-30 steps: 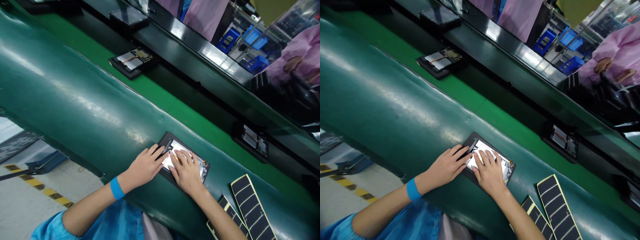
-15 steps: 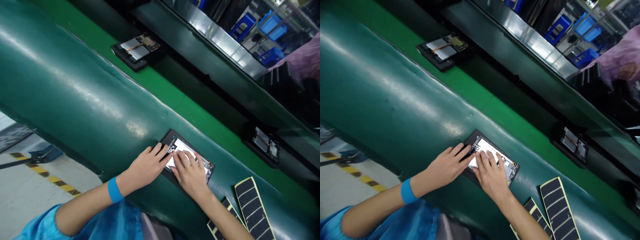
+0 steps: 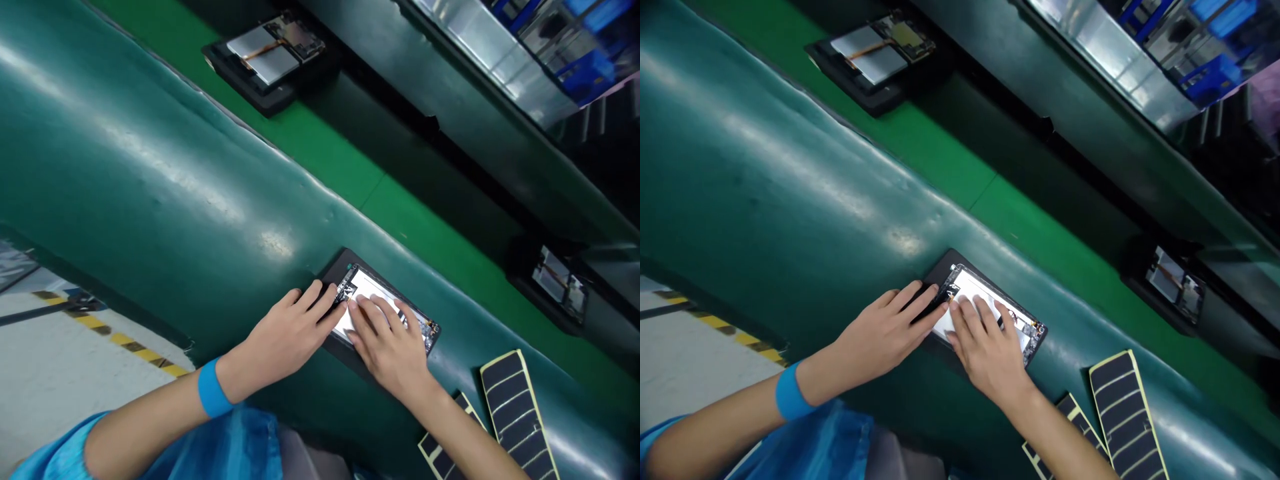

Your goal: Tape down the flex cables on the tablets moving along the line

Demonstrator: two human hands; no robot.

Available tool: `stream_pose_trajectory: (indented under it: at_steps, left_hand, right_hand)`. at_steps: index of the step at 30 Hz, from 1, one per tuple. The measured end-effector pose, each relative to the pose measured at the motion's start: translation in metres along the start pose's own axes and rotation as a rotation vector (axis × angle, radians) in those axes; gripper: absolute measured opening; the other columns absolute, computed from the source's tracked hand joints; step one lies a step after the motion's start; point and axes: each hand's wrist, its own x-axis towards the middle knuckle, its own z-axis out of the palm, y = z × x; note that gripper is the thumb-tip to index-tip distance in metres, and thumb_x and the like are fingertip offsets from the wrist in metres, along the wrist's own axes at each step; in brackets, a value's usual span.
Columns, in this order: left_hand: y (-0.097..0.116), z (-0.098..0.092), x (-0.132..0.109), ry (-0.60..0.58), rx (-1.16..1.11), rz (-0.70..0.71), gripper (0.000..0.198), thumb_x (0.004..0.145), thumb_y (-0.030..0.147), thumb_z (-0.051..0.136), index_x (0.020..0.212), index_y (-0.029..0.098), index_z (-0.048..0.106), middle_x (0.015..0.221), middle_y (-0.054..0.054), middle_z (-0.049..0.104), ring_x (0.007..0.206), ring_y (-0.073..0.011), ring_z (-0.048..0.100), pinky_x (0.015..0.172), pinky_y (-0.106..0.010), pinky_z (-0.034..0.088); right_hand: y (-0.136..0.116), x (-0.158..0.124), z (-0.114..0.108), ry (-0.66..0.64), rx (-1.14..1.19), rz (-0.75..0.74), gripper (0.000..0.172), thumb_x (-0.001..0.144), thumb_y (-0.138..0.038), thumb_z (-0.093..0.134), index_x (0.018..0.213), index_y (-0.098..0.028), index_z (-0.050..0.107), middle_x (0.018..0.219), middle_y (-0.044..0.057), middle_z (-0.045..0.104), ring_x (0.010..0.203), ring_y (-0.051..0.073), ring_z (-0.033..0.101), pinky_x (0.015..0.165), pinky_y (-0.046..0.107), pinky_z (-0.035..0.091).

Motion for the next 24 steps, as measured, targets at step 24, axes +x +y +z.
stream_pose_trajectory:
  at_steps: [24]
  left_hand:
    - [-0.014, -0.009, 0.004, 0.017, -0.139, 0.004, 0.04, 0.099, 0.026, 0.057, 0.138, 0.017, 0.059, 0.133, -0.013, 0.062, 0.121, -0.0327, 0.055, 0.095, -0.045, 0.051]
  right_hand:
    - [0.003, -0.006, 0.01, 0.031, 0.171, 0.038, 0.044, 0.101, -0.041, 0.055, 0.138, -0.019, 0.059, 0.135, 0.009, 0.065, 0.126, 0.029, 0.051, 0.114, 0.048, 0.029]
